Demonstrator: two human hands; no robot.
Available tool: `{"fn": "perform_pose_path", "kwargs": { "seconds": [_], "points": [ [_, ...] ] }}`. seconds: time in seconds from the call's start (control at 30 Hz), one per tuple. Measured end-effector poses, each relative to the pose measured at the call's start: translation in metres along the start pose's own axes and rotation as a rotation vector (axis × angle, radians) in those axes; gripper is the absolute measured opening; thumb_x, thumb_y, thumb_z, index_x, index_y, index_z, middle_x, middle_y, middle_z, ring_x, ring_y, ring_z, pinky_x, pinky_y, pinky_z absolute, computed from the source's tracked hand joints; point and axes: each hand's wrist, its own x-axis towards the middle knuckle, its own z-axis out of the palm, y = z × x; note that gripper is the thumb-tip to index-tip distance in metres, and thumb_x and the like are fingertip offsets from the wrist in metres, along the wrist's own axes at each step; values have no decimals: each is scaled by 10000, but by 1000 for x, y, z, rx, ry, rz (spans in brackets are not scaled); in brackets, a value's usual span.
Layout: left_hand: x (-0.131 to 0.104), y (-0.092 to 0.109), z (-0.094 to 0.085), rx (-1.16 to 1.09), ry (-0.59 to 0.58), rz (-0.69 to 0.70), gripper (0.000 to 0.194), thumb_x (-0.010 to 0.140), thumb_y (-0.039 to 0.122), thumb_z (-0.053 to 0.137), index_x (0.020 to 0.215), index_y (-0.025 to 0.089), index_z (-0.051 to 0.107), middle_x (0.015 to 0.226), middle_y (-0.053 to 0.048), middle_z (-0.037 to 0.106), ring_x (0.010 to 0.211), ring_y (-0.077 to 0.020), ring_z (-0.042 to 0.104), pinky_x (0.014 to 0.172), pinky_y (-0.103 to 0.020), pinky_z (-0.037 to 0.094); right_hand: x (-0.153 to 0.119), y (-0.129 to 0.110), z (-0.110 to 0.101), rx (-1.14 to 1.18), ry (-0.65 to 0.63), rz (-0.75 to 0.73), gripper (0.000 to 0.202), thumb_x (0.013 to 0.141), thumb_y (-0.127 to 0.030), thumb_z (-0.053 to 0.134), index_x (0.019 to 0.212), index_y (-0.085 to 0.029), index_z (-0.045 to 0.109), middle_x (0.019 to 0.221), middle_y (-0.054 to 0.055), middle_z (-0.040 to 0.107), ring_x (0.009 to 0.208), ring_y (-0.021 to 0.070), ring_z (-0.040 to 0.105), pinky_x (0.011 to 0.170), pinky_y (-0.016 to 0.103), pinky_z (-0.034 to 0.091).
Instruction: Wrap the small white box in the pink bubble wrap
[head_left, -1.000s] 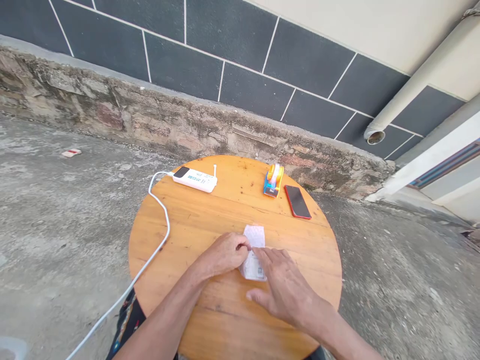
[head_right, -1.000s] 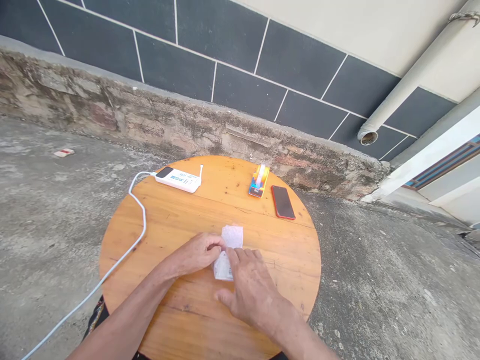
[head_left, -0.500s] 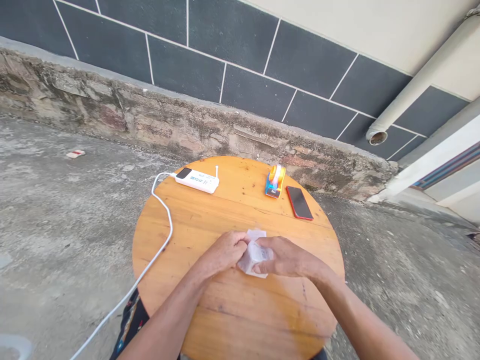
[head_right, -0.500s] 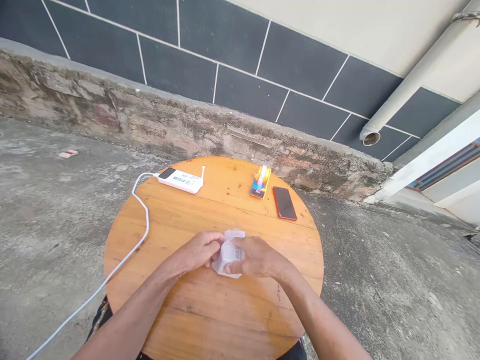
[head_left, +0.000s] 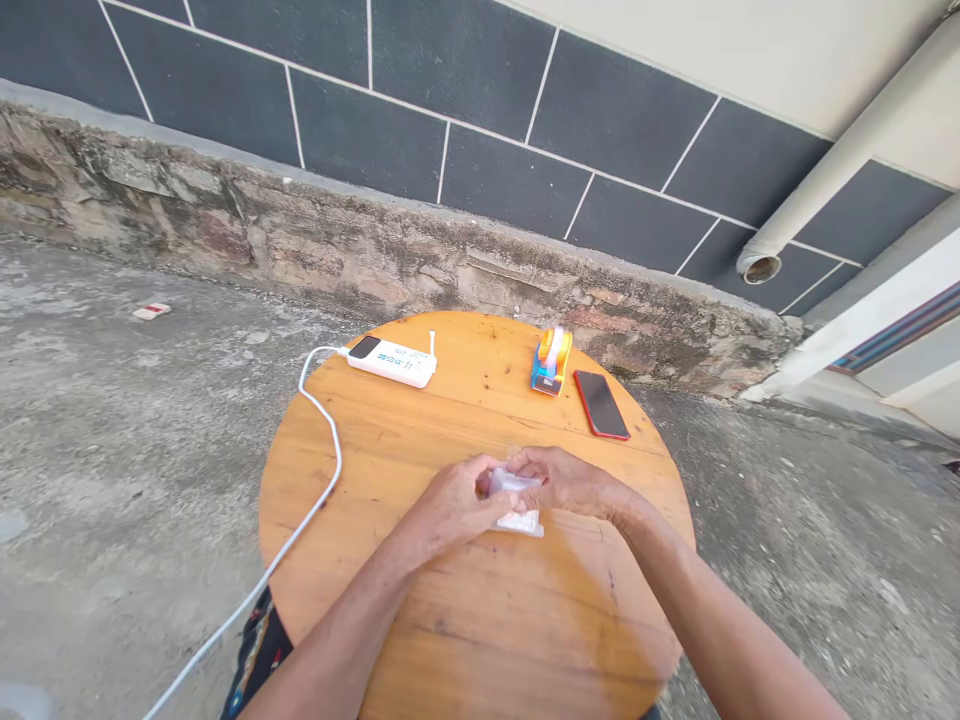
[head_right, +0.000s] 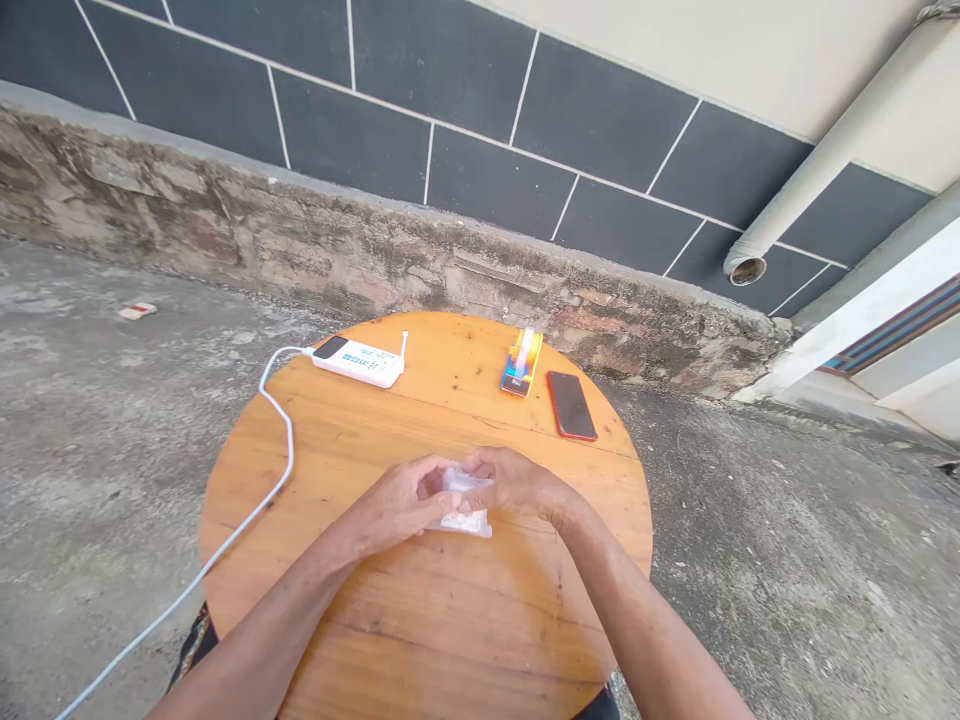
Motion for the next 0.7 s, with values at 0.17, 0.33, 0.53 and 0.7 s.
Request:
{"fn": "perform_pose_path", "kwargs": {
  "seconds": [0.17,0.33,0.53,0.7],
  "points": [
    [3,-7,3,85,60,34,267,817,344,466,933,171,632,762,-15,632,650,-144,559,506,-207,395,-15,14,16,-187,296,-22,433,737,-444,706,1071,-189,600,840,20,644,745,172,594,632,253,430],
    [7,-14,7,114,99,27,270,829,371,454,879,176,634,718,-5,623,629,-144,547,508,-212,371,-23,19,29,-185,384,-56,355,816,-446,623,1031,-164,645,801,29,657,720,172,598,620,243,426],
    [6,-13,5,186,90,18,284,810,374,458,707,166,622,644,-1,590,596,-140,516,508,-221,334,-27,15,36,-263,346,-127,377,885,-501,518,897,-162,684,743,13,643,688,166,575,589,236,394],
    [4,-9,3,226,58,2,255,791,352,472,658,179,602,591,14,556,567,-136,487,494,-229,289,-41,12,51,-397,498,-207,319,907,-430,512,1069,-185,636,964,60,637,851,203,586,738,296,440]
  ]
}}
